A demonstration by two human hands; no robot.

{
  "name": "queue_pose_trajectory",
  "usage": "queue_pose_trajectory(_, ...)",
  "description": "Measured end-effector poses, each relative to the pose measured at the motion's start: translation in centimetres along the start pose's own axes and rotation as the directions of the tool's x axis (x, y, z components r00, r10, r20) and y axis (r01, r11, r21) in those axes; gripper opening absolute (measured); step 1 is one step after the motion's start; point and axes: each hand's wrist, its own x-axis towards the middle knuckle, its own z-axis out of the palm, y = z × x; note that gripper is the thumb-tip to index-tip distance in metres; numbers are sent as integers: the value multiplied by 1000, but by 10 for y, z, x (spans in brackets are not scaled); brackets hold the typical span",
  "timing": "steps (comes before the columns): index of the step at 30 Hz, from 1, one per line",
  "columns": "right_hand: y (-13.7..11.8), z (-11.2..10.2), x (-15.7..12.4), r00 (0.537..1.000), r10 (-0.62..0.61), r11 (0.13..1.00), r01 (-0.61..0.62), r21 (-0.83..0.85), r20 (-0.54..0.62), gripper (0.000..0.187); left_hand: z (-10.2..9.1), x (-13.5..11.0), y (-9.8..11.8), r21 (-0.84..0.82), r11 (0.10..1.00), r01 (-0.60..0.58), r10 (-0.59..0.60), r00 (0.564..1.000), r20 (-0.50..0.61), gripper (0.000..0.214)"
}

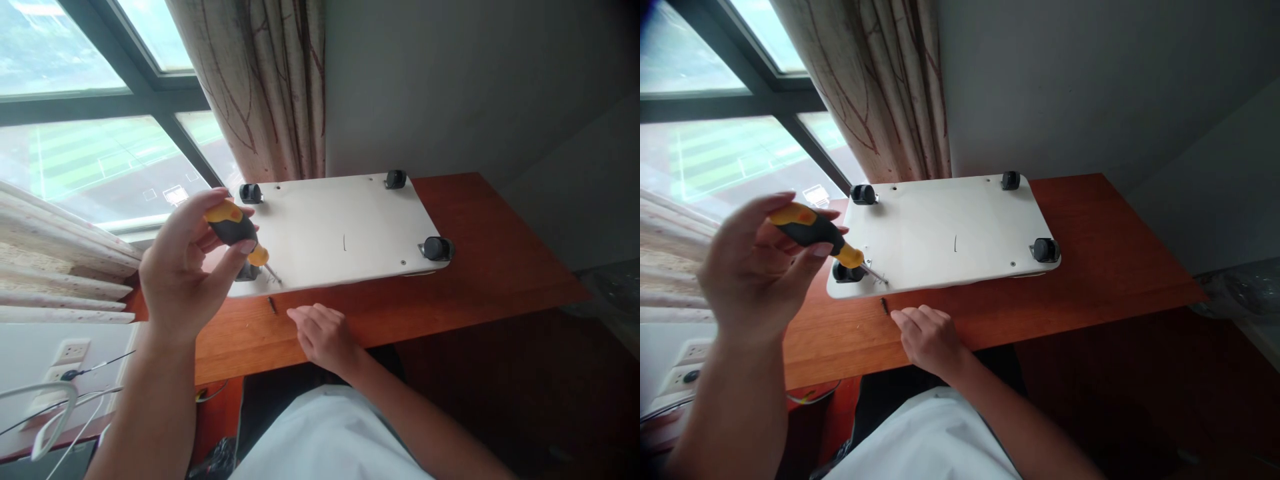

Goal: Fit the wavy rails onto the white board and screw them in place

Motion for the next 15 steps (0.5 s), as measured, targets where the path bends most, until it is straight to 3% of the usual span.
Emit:
queue_pose_trajectory(2, -12, 8, 17, 976, 103, 994, -94, -54, 194, 30, 0, 1, 2, 12, 1000, -14, 14, 1000, -24, 66)
queue_pose_trajectory(5, -31, 26, 47, 892, 234, 970, -186, -158, 388, 34, 0, 9, 3, 26, 994, -110, 112, 988, -110, 62)
queue_pose_trajectory(9, -53, 47, 73, 827, 288, 951, -186, -249, 483, 32, -5, 24, -2, 66, 964, -258, 265, 951, -157, 59)
queue_pose_trajectory(15, -60, 52, 76, 809, 257, 956, -134, -260, 529, 26, -11, 33, -17, 41, 975, -218, 222, 952, -210, 54)
